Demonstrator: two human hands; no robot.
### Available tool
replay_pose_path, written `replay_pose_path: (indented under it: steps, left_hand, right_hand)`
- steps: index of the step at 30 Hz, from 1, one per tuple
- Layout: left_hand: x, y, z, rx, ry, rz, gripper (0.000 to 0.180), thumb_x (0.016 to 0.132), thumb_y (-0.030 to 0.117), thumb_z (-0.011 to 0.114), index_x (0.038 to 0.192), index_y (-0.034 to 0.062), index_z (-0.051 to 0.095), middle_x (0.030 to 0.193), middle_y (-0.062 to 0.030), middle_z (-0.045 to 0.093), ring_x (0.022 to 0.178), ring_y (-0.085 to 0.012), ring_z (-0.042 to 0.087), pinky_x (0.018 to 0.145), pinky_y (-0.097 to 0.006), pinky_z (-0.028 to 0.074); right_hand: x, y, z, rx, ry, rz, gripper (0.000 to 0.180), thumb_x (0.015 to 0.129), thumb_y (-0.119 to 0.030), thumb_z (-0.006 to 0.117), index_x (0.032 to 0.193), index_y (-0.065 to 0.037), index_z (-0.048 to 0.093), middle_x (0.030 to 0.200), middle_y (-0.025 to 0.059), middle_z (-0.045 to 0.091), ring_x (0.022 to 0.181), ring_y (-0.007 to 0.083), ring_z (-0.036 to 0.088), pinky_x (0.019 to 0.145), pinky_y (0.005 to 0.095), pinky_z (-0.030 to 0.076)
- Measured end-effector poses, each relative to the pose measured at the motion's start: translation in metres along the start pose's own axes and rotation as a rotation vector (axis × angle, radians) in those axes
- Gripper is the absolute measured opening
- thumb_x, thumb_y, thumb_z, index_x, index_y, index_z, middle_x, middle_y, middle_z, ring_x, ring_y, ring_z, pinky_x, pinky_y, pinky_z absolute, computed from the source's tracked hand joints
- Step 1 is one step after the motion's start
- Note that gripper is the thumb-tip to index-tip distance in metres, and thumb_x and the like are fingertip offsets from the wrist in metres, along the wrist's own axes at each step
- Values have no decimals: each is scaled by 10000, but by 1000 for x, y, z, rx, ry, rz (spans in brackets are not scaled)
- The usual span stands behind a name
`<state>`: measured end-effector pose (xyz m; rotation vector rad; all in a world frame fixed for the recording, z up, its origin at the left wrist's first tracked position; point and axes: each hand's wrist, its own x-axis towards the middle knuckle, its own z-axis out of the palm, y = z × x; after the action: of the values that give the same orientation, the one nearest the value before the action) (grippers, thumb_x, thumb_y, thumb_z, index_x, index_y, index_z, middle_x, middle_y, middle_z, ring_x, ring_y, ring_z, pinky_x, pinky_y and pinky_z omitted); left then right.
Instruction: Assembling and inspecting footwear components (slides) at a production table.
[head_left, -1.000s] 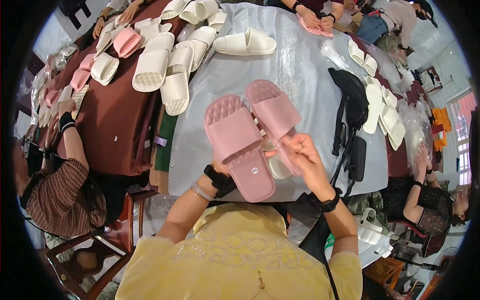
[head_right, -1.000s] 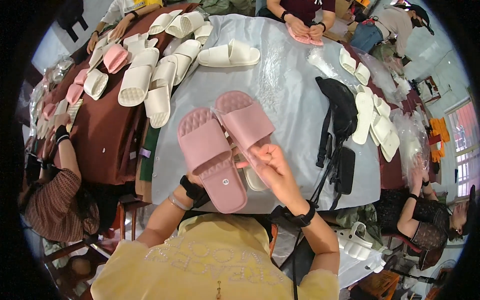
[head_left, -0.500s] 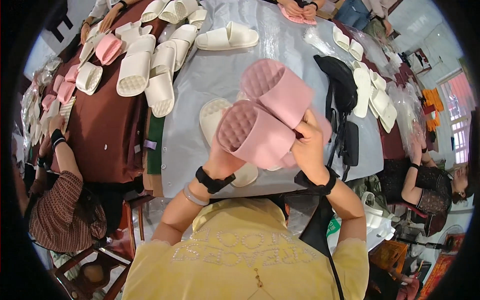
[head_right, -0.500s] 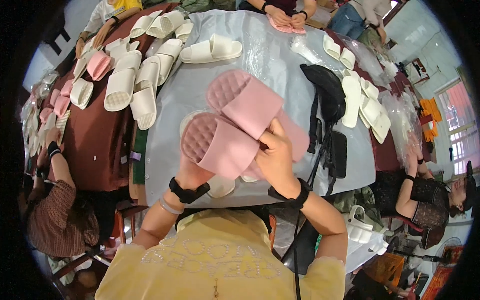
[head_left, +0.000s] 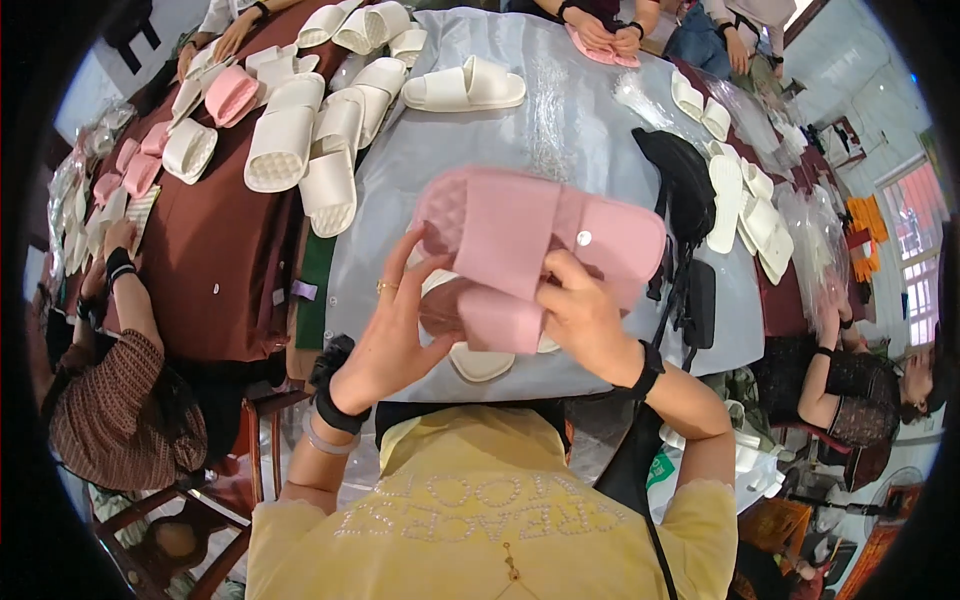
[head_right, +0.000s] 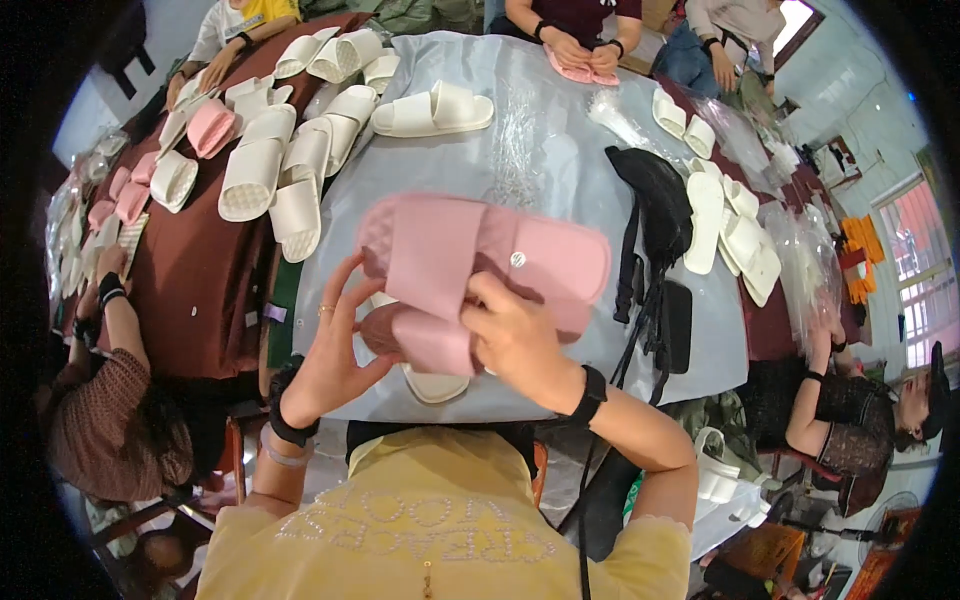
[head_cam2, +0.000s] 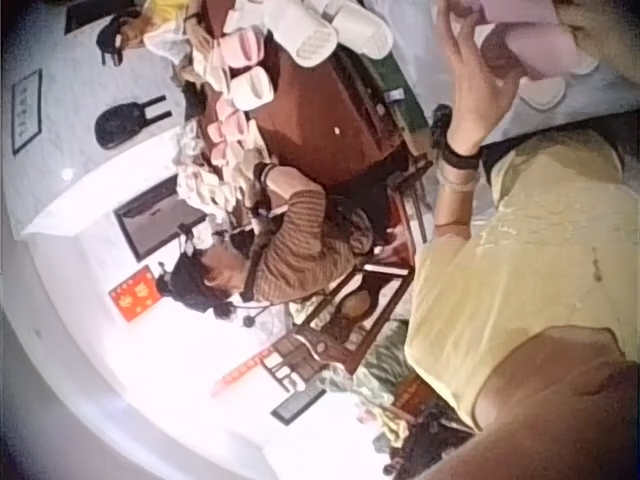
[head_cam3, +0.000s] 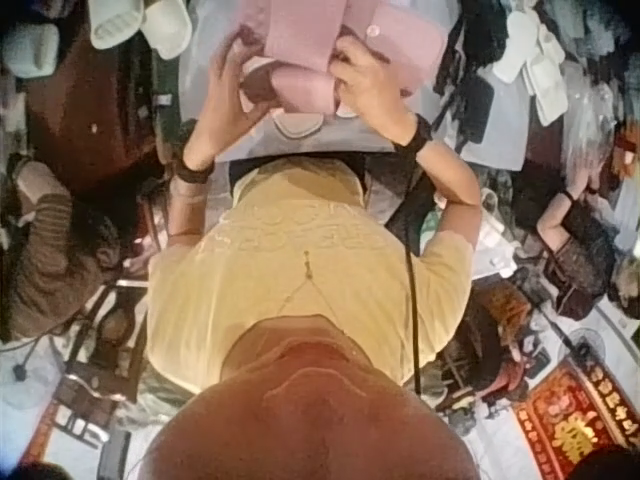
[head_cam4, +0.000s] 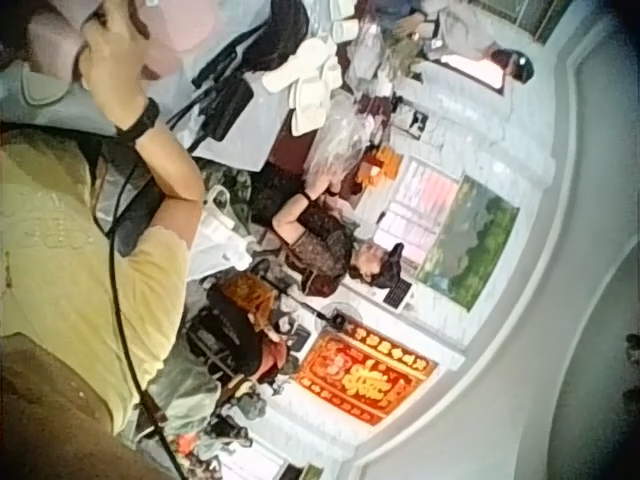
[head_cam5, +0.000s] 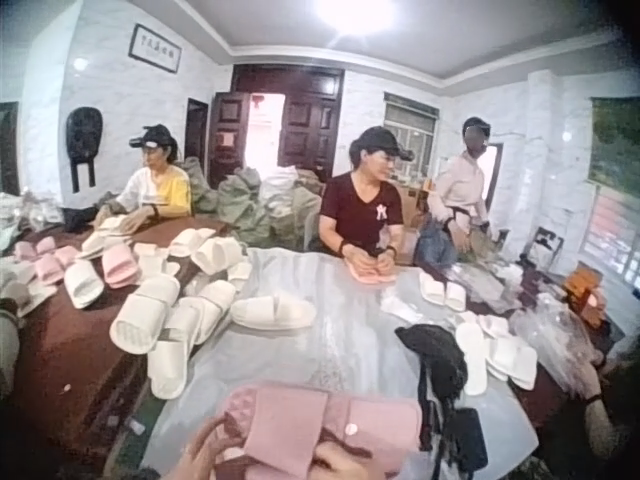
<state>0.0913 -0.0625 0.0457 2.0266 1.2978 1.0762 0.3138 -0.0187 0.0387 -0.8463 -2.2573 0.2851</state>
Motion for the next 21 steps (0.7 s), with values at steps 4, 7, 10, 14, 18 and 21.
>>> replay_pose_path:
  steps: [4, 7, 10, 14, 18, 21]
  left_hand:
    - [-16, 1, 6, 130, 215, -47, 443, 624, -30, 689, 1037, 36, 541, 1318, -159, 387, 1178, -314, 433, 906, -362, 414]
    - [-34, -5, 3, 5, 342, -56, 366, 617, -22, 697, 961, 22, 579, 1186, -137, 523, 1075, -275, 524, 849, -326, 439]
    - [-67, 8, -14, 25, 554, -338, 227, 664, -20, 658, 881, 13, 602, 931, -30, 605, 804, -126, 562, 711, -239, 440]
    - [-168, 41, -59, -33, 1135, -598, 188, 719, -71, 577, 888, 8, 597, 856, 2, 610, 722, -58, 539, 640, -186, 435]
    - [-300, 98, -38, -253, 1573, -813, 236, 817, -35, 456, 1040, -8, 528, 932, -79, 611, 777, -115, 595, 696, -237, 488]
    - [-345, 129, 32, -593, 1945, -820, 230, 892, 121, 400, 1070, 31, 515, 877, -74, 619, 616, -89, 557, 504, -209, 441]
  right_hand:
    - [9, -17, 7, 190, -149, -1, 179, 624, 39, 562, 788, -34, 564, 964, 63, 478, 729, 247, 576, 567, 339, 480]
    - [18, -21, 15, 329, -190, -92, 184, 631, 37, 570, 802, -31, 567, 951, 67, 474, 751, 256, 572, 585, 351, 479]
    - [37, -41, 2, 425, -293, -183, 233, 689, 23, 578, 917, -26, 595, 991, 87, 511, 816, 264, 571, 637, 333, 485]
    - [51, -31, -17, 441, -317, -172, 249, 777, 15, 557, 1024, -7, 590, 999, 109, 571, 863, 243, 568, 704, 294, 471]
    - [59, 6, -22, 369, -516, -130, 177, 814, 20, 528, 979, 14, 593, 966, 104, 577, 849, 199, 561, 707, 256, 449]
    - [58, 30, -8, 408, -672, -132, 155, 824, 10, 518, 961, 19, 591, 939, 104, 578, 841, 192, 558, 723, 246, 439]
